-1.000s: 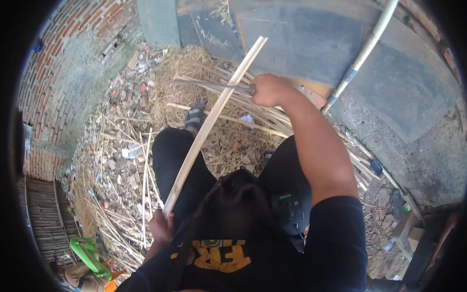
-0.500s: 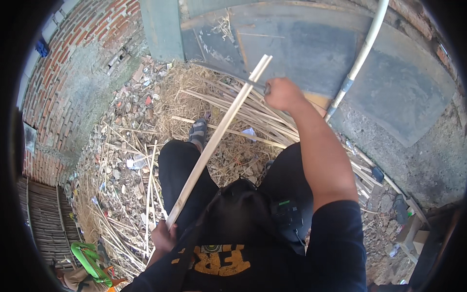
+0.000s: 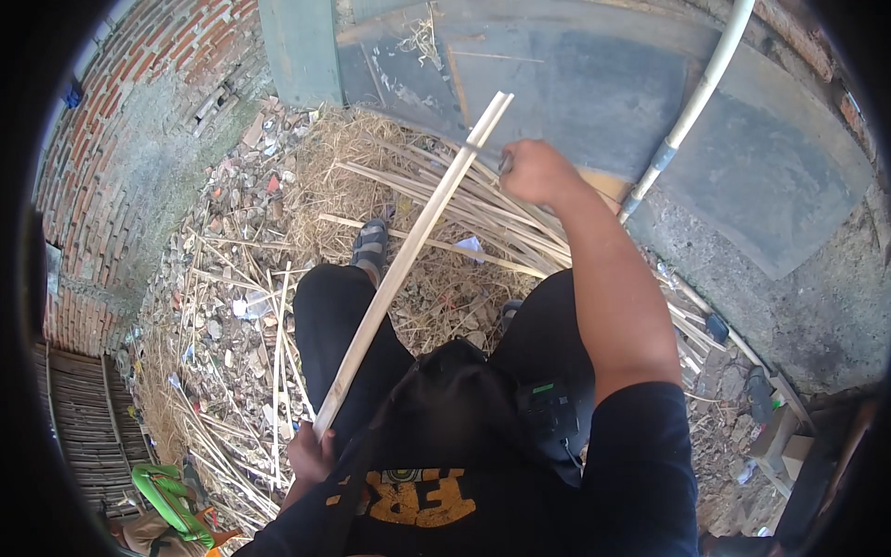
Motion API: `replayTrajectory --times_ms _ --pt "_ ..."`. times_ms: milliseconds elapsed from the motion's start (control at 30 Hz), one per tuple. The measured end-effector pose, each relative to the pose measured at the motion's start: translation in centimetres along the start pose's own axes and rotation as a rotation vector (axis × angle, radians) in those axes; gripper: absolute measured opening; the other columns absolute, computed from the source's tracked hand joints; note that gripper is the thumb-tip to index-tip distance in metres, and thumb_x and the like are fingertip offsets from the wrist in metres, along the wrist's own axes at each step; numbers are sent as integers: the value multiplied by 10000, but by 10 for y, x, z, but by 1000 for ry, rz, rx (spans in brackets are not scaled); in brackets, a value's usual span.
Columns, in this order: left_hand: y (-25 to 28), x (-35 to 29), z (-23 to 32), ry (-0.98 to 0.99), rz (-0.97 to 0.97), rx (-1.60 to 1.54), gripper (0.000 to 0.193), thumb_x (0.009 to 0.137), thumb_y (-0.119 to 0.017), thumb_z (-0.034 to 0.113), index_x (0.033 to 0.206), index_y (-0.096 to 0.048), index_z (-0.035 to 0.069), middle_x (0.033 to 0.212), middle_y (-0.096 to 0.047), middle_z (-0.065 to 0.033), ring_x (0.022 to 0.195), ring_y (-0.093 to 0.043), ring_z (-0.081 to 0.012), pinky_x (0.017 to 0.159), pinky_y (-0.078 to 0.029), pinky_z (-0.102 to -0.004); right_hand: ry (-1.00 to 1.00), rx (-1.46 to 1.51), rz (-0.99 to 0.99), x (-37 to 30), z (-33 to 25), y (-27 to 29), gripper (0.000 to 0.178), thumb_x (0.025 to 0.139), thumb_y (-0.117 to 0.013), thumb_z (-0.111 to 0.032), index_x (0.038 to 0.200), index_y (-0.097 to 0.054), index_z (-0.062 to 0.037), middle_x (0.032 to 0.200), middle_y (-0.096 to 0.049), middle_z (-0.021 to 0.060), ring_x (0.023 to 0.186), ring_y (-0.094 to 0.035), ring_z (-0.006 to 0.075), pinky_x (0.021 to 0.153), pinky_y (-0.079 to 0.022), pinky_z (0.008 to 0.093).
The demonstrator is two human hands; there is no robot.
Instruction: The person shaves a long bamboo strip using a large knife while sitting on the ground, removing thin shavings to smooth the surface.
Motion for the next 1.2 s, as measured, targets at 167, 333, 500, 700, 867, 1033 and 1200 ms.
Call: replayTrajectory --times_ms 167,333,500,700,867,1033,1200 --pt "-6 -9 -6 -13 57 -41 499 932 -593 493 838 -539 6 628 -568 -225 562 -590 -453 498 -433 -530 228 -115 -133 -39 -59 -12 327 757 -621 -150 1062 -713 -73 1006 -708 194 994 -665 375 883 -530 450" --pt "-11 6 0 38 27 -26 497 933 -589 502 810 -514 26 581 -544 -204 545 -582 -455 499 -432 -536 -28 110 165 12 25 3 307 754 -646 -179 1029 -711 -58 942 -715 208 922 -676 391 856 -537 447" --pt "-7 -1 -5 9 22 12 534 933 -569 539 840 -520 16 631 -565 -236 586 -593 -474 523 -447 -546 16 191 179 -6 10 12 313 752 -654 -184 1034 -716 -64 951 -709 217 920 -677 391 854 -536 446" --pt "-14 -1 -7 31 -13 -57 559 940 -549 548 859 -528 -5 634 -557 -230 574 -571 -475 520 -430 -548 226 -92 -41 -41 -40 8 277 739 -664 -175 993 -721 -82 900 -702 200 936 -676 374 847 -536 452" --pt "-19 0 -10 -36 74 -52 545 948 -534 533 857 -526 -5 622 -537 -224 585 -571 -475 512 -424 -534 -62 165 295 2 17 14 364 761 -660 -189 1099 -714 -67 951 -711 228 932 -682 381 850 -538 441" --pt "9 5 4 -8 -52 -278 382 924 -615 351 954 -595 -29 696 -619 -229 660 -625 -450 573 -463 -496 -86 328 489 0 38 17 441 803 -695 -273 1152 -686 -3 897 -718 222 871 -702 352 813 -537 398" --pt "24 19 0 108 -341 -289 381 905 -681 333 933 -612 -40 722 -663 -200 642 -679 -316 620 -509 -384 -125 427 374 -4 40 18 531 807 -717 -302 1186 -646 63 869 -715 212 845 -705 294 804 -525 372"
Point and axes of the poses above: each hand's wrist, its own x-axis towards the middle knuckle, its own y-axis out of the back of the hand, z = x × y, the point moved 4 cm from there along x, towards the middle knuckle
